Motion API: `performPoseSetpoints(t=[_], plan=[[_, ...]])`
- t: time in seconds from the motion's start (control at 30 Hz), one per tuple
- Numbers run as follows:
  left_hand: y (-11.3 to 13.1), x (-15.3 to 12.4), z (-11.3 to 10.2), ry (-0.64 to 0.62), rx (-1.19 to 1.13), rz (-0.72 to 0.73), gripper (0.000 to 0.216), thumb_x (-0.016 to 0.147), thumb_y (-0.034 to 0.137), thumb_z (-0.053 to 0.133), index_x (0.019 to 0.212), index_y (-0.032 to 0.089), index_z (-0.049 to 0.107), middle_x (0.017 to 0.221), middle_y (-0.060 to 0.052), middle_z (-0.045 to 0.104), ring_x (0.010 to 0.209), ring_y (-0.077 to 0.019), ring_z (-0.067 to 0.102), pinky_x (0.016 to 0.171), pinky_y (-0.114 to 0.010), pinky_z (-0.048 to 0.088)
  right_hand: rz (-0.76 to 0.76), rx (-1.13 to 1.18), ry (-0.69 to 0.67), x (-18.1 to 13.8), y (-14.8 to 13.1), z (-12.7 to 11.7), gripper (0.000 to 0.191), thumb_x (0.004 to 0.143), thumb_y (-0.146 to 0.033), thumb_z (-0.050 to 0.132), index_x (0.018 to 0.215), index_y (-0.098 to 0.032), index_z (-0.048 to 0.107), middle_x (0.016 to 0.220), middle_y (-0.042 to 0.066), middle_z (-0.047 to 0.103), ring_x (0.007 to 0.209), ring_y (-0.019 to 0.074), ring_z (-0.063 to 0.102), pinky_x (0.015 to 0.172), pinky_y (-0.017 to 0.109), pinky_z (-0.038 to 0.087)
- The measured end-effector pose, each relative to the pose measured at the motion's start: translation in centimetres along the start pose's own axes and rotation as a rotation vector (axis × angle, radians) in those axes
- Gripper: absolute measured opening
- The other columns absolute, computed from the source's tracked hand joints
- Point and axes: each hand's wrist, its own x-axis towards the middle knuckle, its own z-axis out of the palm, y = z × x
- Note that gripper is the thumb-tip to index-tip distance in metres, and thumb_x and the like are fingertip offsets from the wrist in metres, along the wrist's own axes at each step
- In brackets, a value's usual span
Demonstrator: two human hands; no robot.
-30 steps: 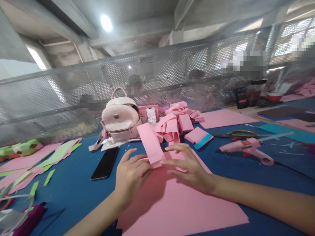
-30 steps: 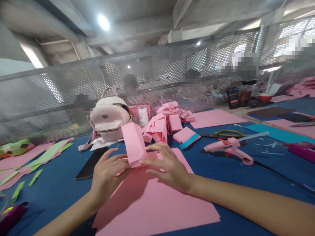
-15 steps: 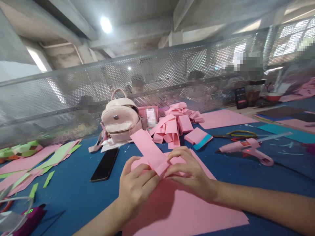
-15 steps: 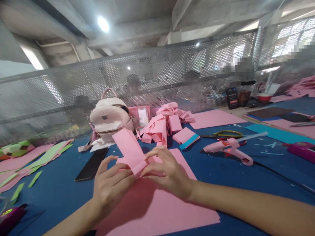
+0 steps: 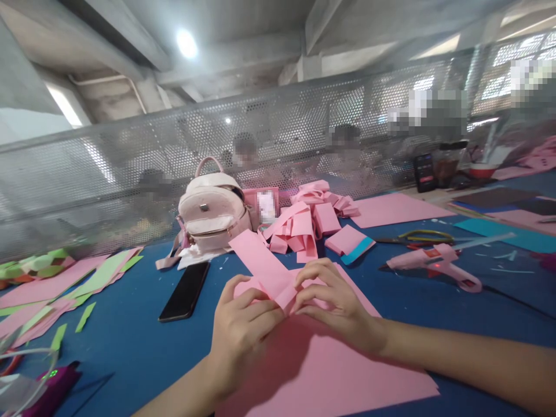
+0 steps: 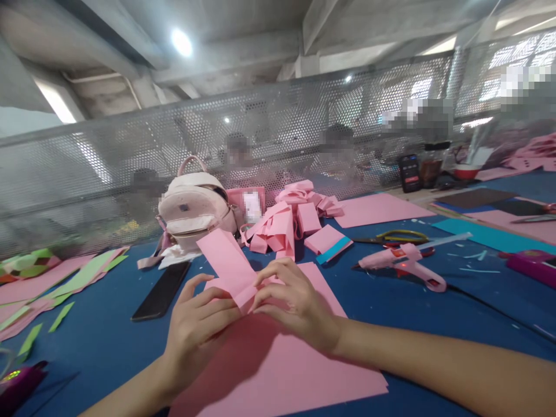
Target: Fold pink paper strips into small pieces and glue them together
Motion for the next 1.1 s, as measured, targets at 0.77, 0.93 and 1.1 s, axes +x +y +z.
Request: performPoseSetpoints(t=[0.77, 0.93, 1.1], plan=[[-0.07, 0.26, -0.16, 0.003, 0.057, 0.031, 0.02, 0.091, 0.006, 0.059, 0.086, 0.022, 0.068, 0.075, 0.006, 0.076, 0.064, -0.0113, 0.066, 0.097, -0.039, 0.037, 0.001, -0.092, -0.028, 0.39, 0.24, -0.26, 0.004, 0.096, -0.024, 0.063, 0.093, -0.026, 0.066, 0.105, 0.005, 0.064, 0.105, 0.0223, 0.055, 0.097, 0.04, 0.043], [0.02, 0.36, -0.14, 0.004, 0.067, 0.03, 0.015, 0.092, 0.01, 0.063, 0.082, 0.021, 0.067, 0.073, 0.007, 0.076, 0.062, -0.0105, 0.065, 0.099, -0.039, 0.036, -0.011, -0.097, -0.048, 0.38, 0.17, -0.4, 0.008, 0.097, -0.023, 0.06, 0.092, -0.025, 0.066, 0.105, 0.005, 0.064, 0.105, 0.0226, 0.054, 0.095, 0.039, 0.045], [-0.31, 0.24, -0.27, -0.006, 0.056, 0.034, 0.018, 0.091, 0.007, 0.059, 0.085, 0.021, 0.067, 0.076, 0.006, 0.077, 0.064, -0.0116, 0.066, 0.098, -0.04, 0.036, 0.012, -0.04, -0.002, 0.45, 0.35, -0.34, 0.006, 0.095, -0.023, 0.064, 0.092, -0.026, 0.068, 0.106, 0.005, 0.062, 0.104, 0.0215, 0.055, 0.094, 0.037, 0.045]])
